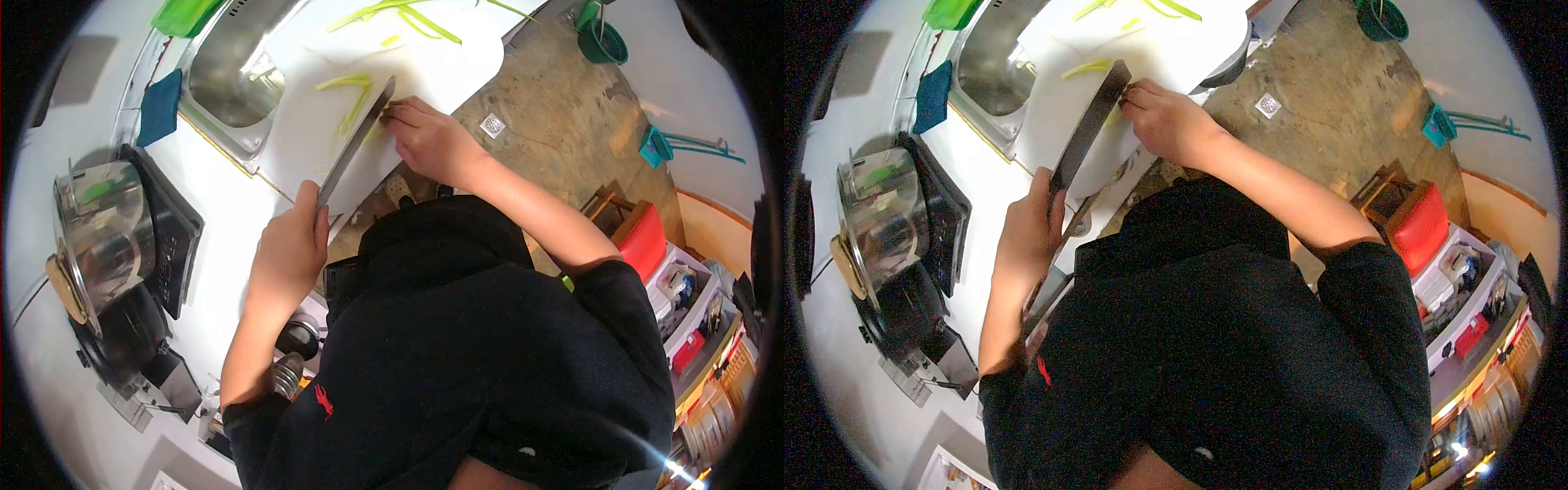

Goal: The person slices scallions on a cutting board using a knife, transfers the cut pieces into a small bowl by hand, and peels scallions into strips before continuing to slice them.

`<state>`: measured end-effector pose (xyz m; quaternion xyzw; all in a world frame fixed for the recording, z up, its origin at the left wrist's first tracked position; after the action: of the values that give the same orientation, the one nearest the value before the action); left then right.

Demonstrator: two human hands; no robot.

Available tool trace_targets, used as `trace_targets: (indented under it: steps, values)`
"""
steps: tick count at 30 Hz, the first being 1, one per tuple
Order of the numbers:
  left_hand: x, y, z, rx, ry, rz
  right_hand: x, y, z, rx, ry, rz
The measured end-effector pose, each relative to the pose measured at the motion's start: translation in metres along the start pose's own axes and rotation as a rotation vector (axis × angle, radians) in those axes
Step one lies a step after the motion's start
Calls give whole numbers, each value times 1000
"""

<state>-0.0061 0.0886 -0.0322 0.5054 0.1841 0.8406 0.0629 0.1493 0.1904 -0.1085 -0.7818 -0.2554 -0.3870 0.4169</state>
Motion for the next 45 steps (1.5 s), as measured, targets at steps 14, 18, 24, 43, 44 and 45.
trace_targets:
  steps: [14, 18, 24, 43, 44, 45]
  values:
    - [4, 35, -16, 115, -120, -37, -1, -1, 2, -74, -59, -18]
    - [10, 66, -31, 141, -129, -41, 3, -2, -1, -6, -22, 15]
    - [14, 55, -25, 171, -27, 12, 4, 0, -1, -40, -45, 70]
    - [5, -12, 2, -90, -37, -12, -3, 5, 2, -24, -3, 57]
    - [5, -14, 2, -94, -21, -11, -3, 5, 2, -22, -6, 61]
    - [5, -16, 2, -96, -6, -12, -2, 5, 1, -24, 5, 48]
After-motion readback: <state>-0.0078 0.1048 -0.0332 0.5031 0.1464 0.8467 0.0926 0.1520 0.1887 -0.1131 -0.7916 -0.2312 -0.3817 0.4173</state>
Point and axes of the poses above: each hand's wrist, its own y-axis away from the middle knuckle, its own x-axis out of the back of the hand, z = x × y, the point moved 6 cm from there along -y, towards the middle knuckle, and after that the axes turned 2 degrees about z, right-handed, at the moved point
